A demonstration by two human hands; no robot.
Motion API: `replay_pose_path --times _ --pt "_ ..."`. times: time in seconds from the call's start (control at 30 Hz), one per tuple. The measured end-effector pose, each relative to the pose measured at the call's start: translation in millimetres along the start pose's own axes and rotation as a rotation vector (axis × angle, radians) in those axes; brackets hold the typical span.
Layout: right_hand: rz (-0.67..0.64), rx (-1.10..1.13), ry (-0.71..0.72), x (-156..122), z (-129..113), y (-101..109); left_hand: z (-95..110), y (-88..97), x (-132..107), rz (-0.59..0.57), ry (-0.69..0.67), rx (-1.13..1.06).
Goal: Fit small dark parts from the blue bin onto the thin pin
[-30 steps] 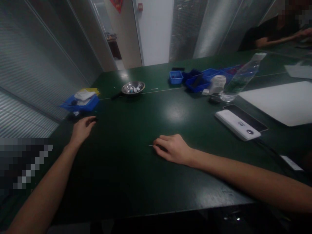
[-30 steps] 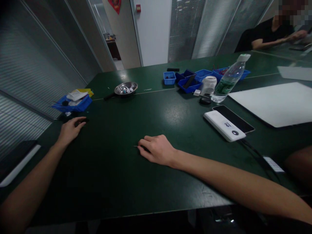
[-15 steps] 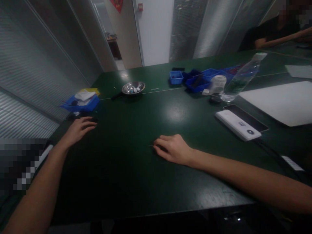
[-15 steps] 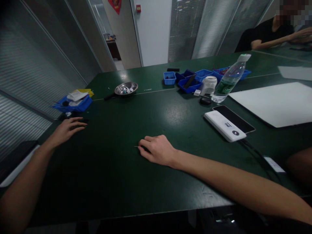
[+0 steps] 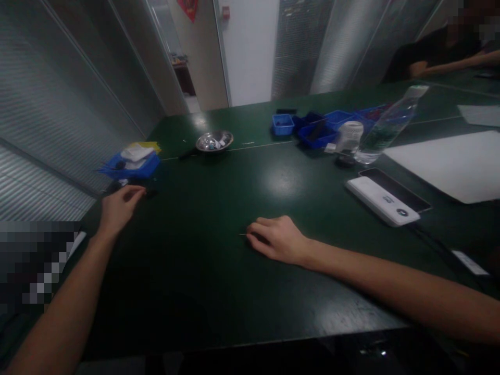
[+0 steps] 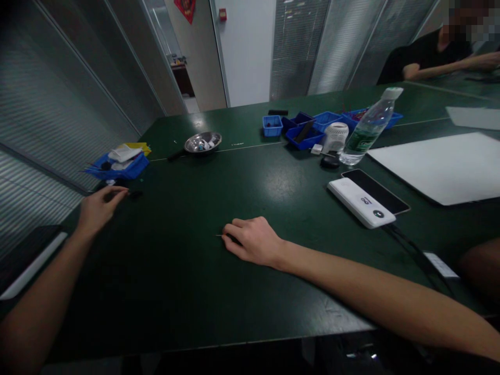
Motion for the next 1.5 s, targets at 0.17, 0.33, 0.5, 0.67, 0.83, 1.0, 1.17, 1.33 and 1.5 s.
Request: replay_pose_path --times 0.17,0.33,0.5,0.67,0.83,1.0,1.17,1.33,1.5 --pt "-0.014 0.016 -0.003 0 -1 0 -12 -5.7 0 0.041 0.165 -0.145" --pt "-0.006 0.007 -0.001 0 -1 0 -13 -11.0 1 0.072 0.138 -0.181" --pt "0.009 -0.012 0.005 0 -1 0 -9 -10.4 0 0.110 0.014 -0.065" --pt "0.016 -0.009 0.015 0 -2 1 -3 -10.2 -1 0.106 -0.070 0.002" --pt "-0.008 0.009 0.016 0 -1 -1 -5 -11.0 0 0.117 -0.046 0.033" --pt "-0.006 -0.007 0.012 0 -1 0 -15 -14.9 1 0.116 0.034 -0.028" --pt "-0.019 -0.001 0.013 0 -2 0 -14 -14.1 2 0.138 0.101 -0.075" --pt "-0.008 -0.012 0.011 1 -1 -1 -16 -19.4 5 0.195 0.264 -0.129" --pt "-0.016 0.004 0.011 1 -1 -1 -22 -32.6 4 0.107 0.386 -0.129"
Point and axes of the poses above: each hand's wrist, its own x-axis towards the middle knuckle, its own y-axis out of the back of the hand, z = x × y, the point moved 6 cm from there along x, towards the middle knuckle, and after that the axes turned 1 degree about -z, right-handed, at the moved point
